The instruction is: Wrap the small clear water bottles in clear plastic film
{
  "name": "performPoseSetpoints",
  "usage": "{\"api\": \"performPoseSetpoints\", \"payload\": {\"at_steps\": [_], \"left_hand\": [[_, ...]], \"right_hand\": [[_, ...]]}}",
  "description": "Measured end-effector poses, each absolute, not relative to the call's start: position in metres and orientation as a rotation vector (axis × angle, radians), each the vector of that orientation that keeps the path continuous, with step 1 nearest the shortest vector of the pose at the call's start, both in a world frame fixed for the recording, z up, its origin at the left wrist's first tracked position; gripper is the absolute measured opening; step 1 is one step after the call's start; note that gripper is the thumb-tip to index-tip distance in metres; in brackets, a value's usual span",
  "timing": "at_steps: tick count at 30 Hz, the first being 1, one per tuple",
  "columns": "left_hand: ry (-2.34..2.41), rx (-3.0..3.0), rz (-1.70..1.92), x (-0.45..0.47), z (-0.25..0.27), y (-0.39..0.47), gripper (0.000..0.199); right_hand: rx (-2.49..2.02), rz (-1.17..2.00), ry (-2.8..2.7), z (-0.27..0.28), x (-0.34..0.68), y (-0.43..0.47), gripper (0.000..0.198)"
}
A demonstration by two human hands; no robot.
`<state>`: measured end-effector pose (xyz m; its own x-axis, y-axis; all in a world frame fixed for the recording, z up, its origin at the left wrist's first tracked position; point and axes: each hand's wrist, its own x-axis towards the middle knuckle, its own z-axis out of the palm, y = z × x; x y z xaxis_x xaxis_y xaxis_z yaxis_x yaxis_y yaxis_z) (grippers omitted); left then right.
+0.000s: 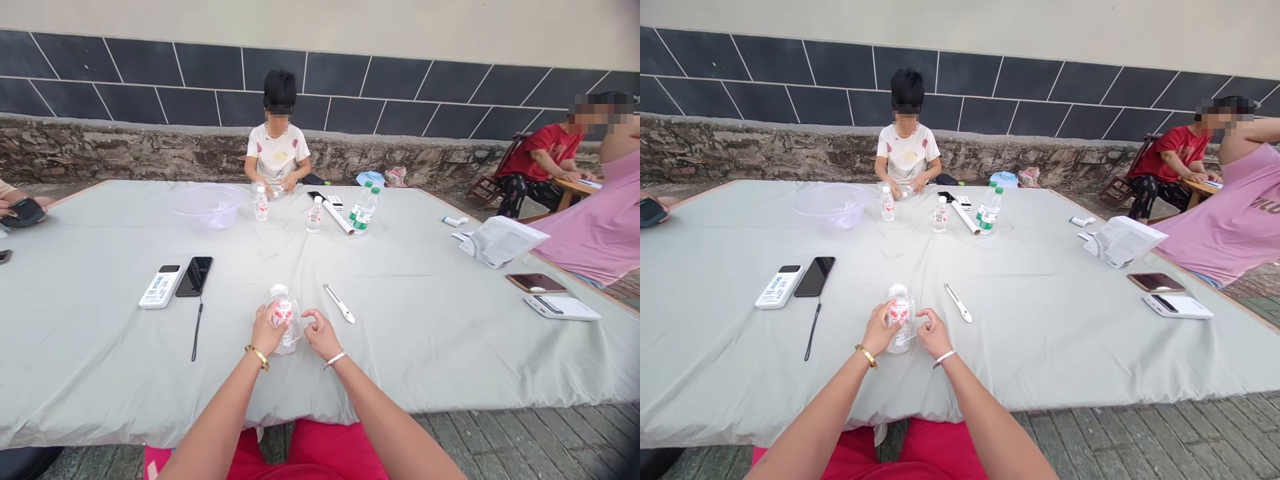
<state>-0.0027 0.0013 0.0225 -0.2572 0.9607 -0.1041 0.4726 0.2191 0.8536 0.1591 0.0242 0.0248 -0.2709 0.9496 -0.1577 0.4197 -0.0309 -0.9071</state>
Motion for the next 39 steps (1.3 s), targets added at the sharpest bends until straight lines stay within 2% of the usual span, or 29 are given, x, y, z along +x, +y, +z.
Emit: {"api": "performPoseSetpoints", "payload": {"at_steps": [3, 6, 11, 14, 19, 22, 26, 29, 32, 35, 39], "left_hand": [[1.842, 1.344, 0.968, -0.002, 0.022, 0.002, 0.059], [1.836, 1.371, 0.963, -0.001, 0.023, 0.003, 0.059], [1.822, 1.399, 0.925, -0.002, 0.027, 0.003, 0.057], [1.819, 1.405, 0.919, -0.002, 0.028, 0.003, 0.057], [1.815, 1.414, 0.889, -0.001, 0.028, 0.004, 0.058], [1.82, 1.407, 0.861, -0.003, 0.028, 0.005, 0.057], [1.787, 1.363, 0.879, -0.008, 0.027, 0.006, 0.057], [1.734, 1.314, 0.914, -0.011, 0.024, 0.006, 0.058], [1.678, 1.279, 0.965, -0.013, 0.024, 0.003, 0.056], [1.666, 1.324, 1.008, -0.012, 0.026, -0.003, 0.046], [1.735, 1.38, 0.932, -0.001, 0.026, -0.008, 0.039]], "right_hand": [[-1.336, 1.105, -2.121, 0.029, 0.168, 0.021, 0.03], [-1.272, 0.945, -2.449, 0.035, 0.174, 0.022, 0.033], [-1.146, 0.92, -2.739, 0.05, 0.174, 0.036, 0.037], [-1.091, 0.838, -2.909, 0.063, 0.173, 0.035, 0.033], [-1.112, 0.353, -3.048, 0.066, 0.163, 0.013, 0.024], [-0.926, 0.093, -3.077, 0.056, 0.16, 0.007, 0.031], [-0.638, -0.06, -3.047, 0.042, 0.174, 0.014, 0.037], [-0.704, -0.083, -3.084, 0.037, 0.193, 0.023, 0.036], [-0.992, -0.022, -3.108, 0.037, 0.21, 0.03, 0.033], [-1.279, 0.189, -3.071, 0.047, 0.216, 0.033, 0.026], [-1.54, 0.502, -2.654, 0.076, 0.203, 0.027, 0.02]]}}
